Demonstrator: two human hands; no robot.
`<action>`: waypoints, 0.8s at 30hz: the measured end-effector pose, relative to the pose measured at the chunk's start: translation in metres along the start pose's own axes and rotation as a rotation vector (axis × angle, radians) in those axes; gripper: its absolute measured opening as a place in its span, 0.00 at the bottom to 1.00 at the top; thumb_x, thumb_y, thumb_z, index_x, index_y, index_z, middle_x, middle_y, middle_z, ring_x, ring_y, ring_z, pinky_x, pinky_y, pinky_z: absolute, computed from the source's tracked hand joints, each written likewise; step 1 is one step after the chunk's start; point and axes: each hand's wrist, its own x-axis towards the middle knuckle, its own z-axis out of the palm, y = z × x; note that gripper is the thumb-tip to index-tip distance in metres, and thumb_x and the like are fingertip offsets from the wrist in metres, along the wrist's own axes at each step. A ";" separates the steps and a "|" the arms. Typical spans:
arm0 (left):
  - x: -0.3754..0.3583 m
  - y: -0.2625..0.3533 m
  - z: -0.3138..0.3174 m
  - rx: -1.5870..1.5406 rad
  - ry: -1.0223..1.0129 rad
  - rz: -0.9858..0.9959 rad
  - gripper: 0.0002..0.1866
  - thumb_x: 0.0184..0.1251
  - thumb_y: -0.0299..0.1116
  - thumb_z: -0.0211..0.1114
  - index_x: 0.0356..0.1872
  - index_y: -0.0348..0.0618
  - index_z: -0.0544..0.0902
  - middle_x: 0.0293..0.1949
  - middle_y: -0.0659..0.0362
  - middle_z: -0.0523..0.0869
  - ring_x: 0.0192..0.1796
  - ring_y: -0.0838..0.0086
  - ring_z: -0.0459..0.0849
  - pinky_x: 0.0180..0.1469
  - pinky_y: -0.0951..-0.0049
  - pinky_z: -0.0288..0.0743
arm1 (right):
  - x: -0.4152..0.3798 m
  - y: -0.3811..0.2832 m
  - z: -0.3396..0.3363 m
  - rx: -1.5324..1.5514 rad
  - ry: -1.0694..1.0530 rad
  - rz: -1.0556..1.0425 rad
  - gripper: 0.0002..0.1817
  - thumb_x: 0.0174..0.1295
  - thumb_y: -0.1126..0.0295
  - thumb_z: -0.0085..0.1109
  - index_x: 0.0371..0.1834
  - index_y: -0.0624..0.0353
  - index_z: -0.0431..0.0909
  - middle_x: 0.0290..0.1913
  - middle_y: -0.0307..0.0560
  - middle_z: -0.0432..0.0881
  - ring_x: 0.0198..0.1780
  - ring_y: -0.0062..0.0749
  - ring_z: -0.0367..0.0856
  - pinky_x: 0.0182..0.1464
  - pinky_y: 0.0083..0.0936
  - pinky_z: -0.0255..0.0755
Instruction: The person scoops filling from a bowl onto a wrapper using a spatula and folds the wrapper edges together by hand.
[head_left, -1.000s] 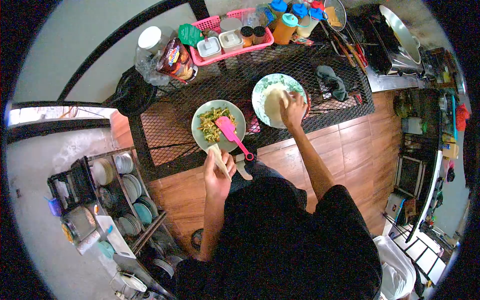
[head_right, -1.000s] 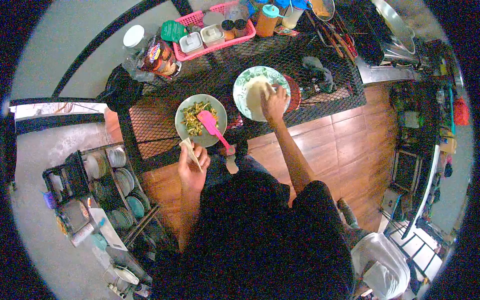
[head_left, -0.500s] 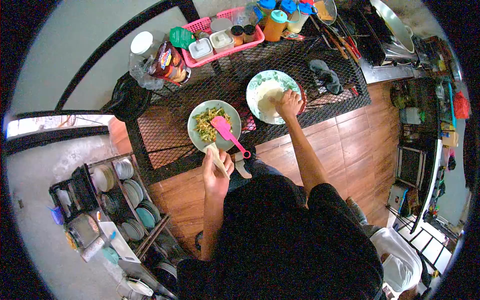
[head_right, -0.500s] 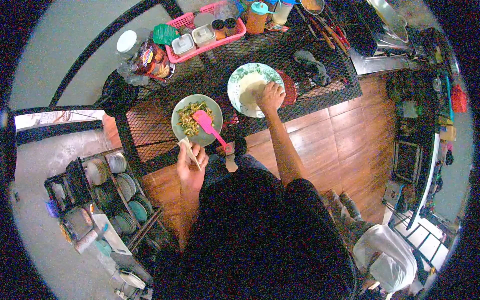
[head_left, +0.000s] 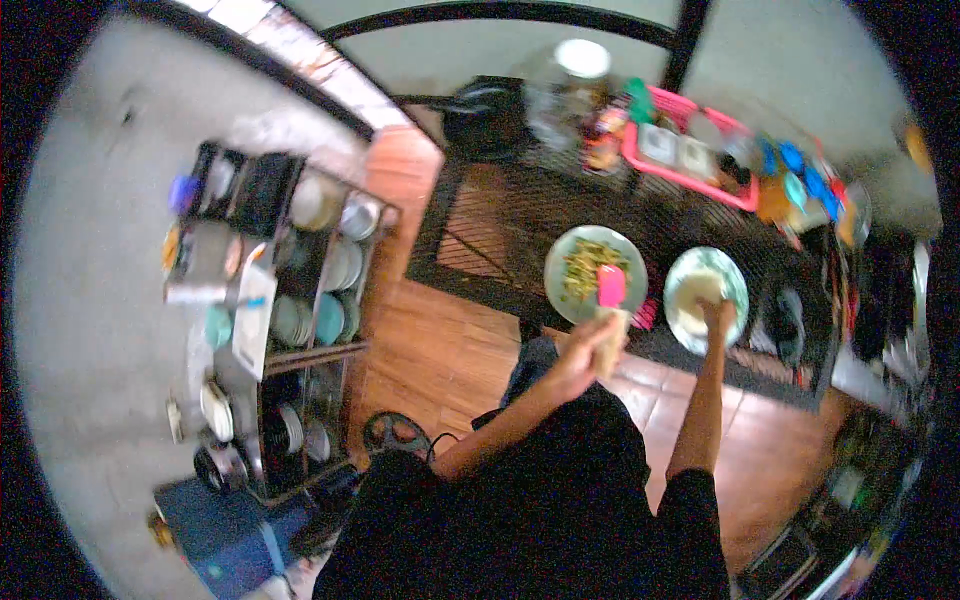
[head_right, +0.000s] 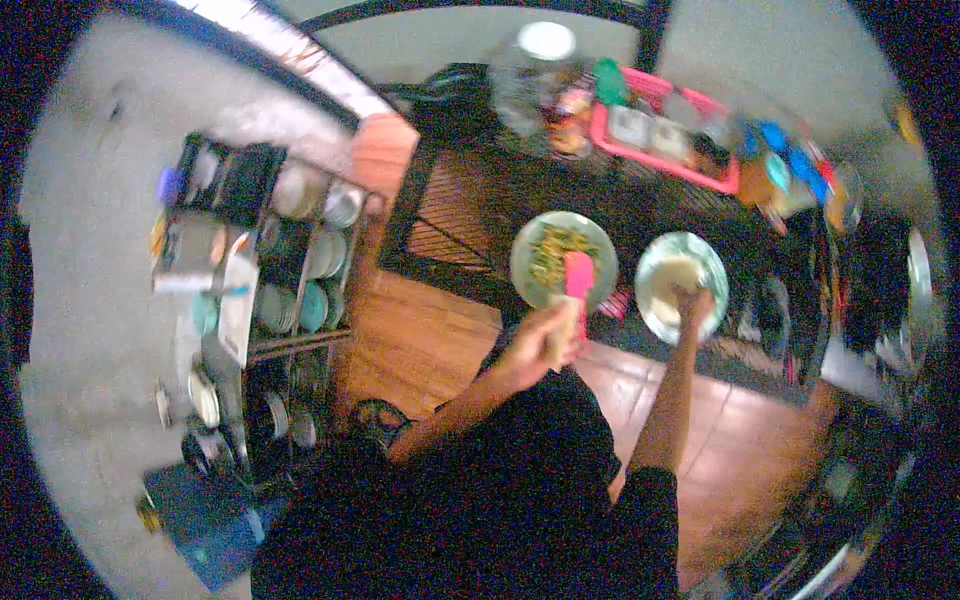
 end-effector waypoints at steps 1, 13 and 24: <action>0.000 -0.001 0.000 0.002 -0.046 0.012 0.14 0.66 0.44 0.59 0.44 0.47 0.75 0.29 0.66 0.77 0.27 0.81 0.76 0.27 0.79 0.71 | -0.005 0.001 -0.004 0.191 0.126 -0.094 0.37 0.24 0.45 0.78 0.29 0.67 0.78 0.30 0.58 0.82 0.32 0.47 0.81 0.36 0.40 0.74; 0.000 -0.002 0.008 0.045 -0.074 0.140 0.18 0.66 0.46 0.60 0.50 0.46 0.75 0.37 0.66 0.79 0.36 0.83 0.77 0.32 0.82 0.72 | 0.013 0.003 -0.033 0.526 -0.288 0.073 0.32 0.31 0.53 0.76 0.32 0.73 0.82 0.34 0.54 0.83 0.32 0.37 0.79 0.39 0.35 0.73; 0.016 -0.018 -0.002 0.016 -0.015 0.251 0.19 0.65 0.42 0.60 0.52 0.42 0.76 0.45 0.62 0.81 0.47 0.77 0.80 0.47 0.78 0.74 | -0.004 -0.048 -0.094 0.212 -0.210 -0.207 0.18 0.51 0.63 0.65 0.40 0.67 0.82 0.32 0.54 0.84 0.31 0.37 0.81 0.37 0.34 0.74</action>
